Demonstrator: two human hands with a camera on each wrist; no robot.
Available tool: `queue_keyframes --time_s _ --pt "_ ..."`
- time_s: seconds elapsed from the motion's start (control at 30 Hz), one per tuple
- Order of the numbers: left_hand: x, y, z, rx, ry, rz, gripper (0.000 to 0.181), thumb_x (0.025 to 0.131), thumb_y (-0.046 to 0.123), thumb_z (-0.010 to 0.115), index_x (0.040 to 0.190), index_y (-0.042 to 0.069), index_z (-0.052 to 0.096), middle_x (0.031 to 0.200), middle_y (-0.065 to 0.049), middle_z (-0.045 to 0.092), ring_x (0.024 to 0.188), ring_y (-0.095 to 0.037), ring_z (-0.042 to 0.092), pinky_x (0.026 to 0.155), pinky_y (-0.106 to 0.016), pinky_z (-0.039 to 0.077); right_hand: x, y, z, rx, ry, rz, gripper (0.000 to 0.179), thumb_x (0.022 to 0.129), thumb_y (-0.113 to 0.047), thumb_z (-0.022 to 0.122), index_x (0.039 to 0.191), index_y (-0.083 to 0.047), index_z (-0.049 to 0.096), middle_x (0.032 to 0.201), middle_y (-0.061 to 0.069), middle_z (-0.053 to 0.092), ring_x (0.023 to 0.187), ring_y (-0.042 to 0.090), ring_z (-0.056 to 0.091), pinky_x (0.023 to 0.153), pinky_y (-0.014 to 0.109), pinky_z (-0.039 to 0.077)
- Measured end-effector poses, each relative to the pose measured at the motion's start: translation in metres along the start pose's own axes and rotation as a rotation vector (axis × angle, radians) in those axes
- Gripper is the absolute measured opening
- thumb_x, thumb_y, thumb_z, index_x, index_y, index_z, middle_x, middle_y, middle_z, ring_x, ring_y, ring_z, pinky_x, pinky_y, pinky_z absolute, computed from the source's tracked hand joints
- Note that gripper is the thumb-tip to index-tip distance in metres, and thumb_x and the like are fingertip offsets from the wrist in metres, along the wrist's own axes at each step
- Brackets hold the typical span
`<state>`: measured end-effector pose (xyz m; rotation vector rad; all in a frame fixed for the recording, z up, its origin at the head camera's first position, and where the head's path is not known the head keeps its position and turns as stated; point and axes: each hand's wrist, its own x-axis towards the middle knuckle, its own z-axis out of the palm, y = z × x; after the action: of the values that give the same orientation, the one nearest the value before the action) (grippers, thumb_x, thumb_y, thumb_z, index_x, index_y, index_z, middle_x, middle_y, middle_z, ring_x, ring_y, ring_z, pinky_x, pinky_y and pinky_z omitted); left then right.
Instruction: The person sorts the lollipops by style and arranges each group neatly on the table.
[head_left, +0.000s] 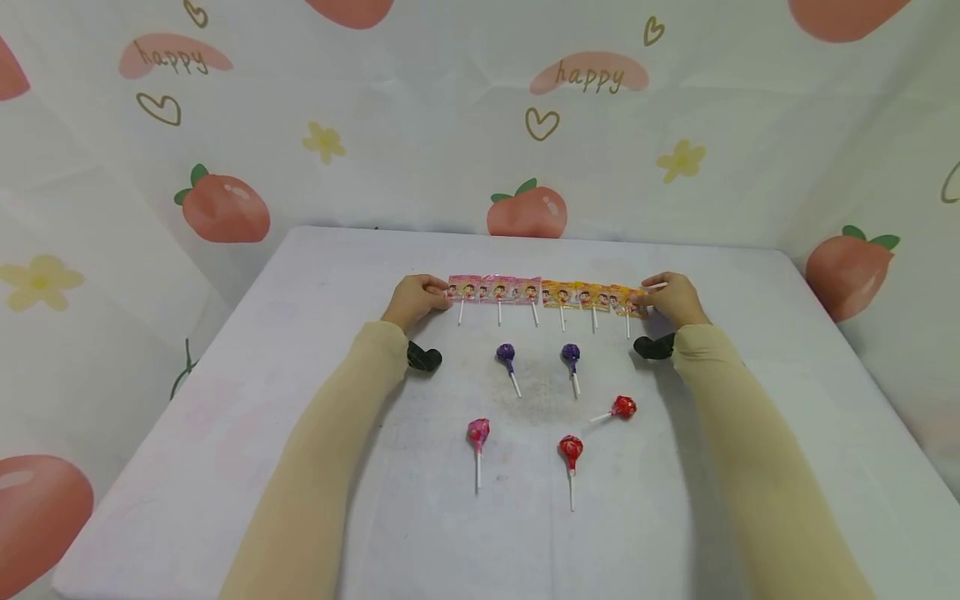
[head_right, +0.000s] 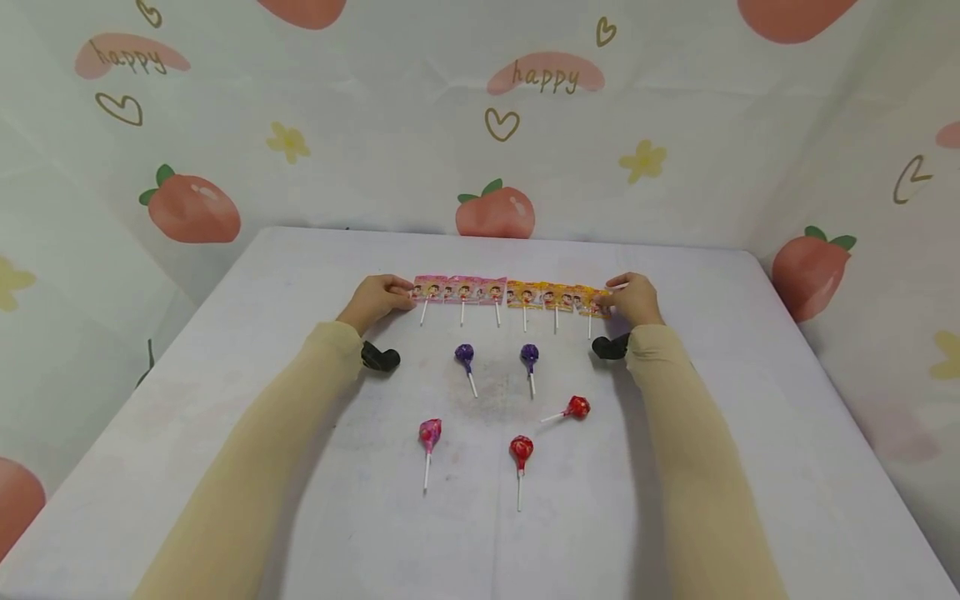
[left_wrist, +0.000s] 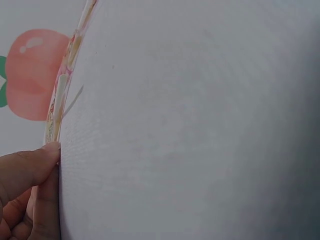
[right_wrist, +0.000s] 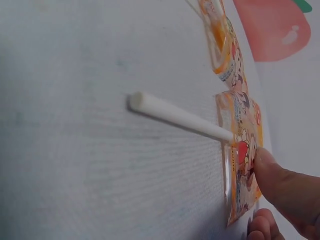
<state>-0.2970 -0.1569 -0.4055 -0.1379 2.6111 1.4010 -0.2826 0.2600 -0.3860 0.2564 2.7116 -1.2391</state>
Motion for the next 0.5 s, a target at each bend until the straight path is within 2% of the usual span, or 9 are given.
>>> queue_keyframes --time_s 0.13,0.27,0.43,0.5 --pt "0.001 -0.002 -0.002 -0.003 -0.015 0.008 0.036 0.084 0.012 0.073 0.12 0.008 0.065 0.094 -0.003 0.06 0.089 -0.017 0.052 0.085 -0.027 0.042 0.001 0.0 0.0 -0.012 -0.002 0.003 0.049 0.092 -0.016 0.066 0.132 0.006 0.049 0.132 0.029 0.051 0.105 0.031 0.049 0.081 0.033 0.039" --pt "0.003 -0.004 -0.006 -0.053 -0.059 -0.021 0.04 0.087 0.013 0.072 0.125 0.009 0.062 0.098 -0.002 0.06 0.087 -0.012 0.053 0.082 -0.024 0.043 0.004 0.002 0.0 -0.02 -0.007 0.018 0.05 0.091 -0.018 0.067 0.132 0.006 0.049 0.132 0.029 0.05 0.11 0.033 0.048 0.087 0.038 0.039" --pt "0.0 0.003 -0.012 -0.274 -0.121 -0.113 0.04 0.092 0.011 0.065 0.132 0.008 0.058 0.106 -0.005 0.057 0.084 -0.009 0.057 0.08 -0.021 0.051 0.008 0.005 -0.002 -0.038 -0.013 0.016 0.051 0.091 -0.02 0.067 0.131 0.007 0.05 0.13 0.029 0.049 0.112 0.035 0.047 0.091 0.041 0.037" --pt "-0.005 0.008 -0.014 -0.329 -0.137 -0.124 0.039 0.094 0.012 0.063 0.133 0.009 0.057 0.109 -0.005 0.055 0.088 -0.011 0.057 0.08 -0.022 0.052 0.009 0.006 -0.002 -0.04 -0.017 0.014 0.05 0.091 -0.02 0.067 0.13 0.007 0.05 0.129 0.028 0.05 0.11 0.034 0.046 0.09 0.04 0.036"
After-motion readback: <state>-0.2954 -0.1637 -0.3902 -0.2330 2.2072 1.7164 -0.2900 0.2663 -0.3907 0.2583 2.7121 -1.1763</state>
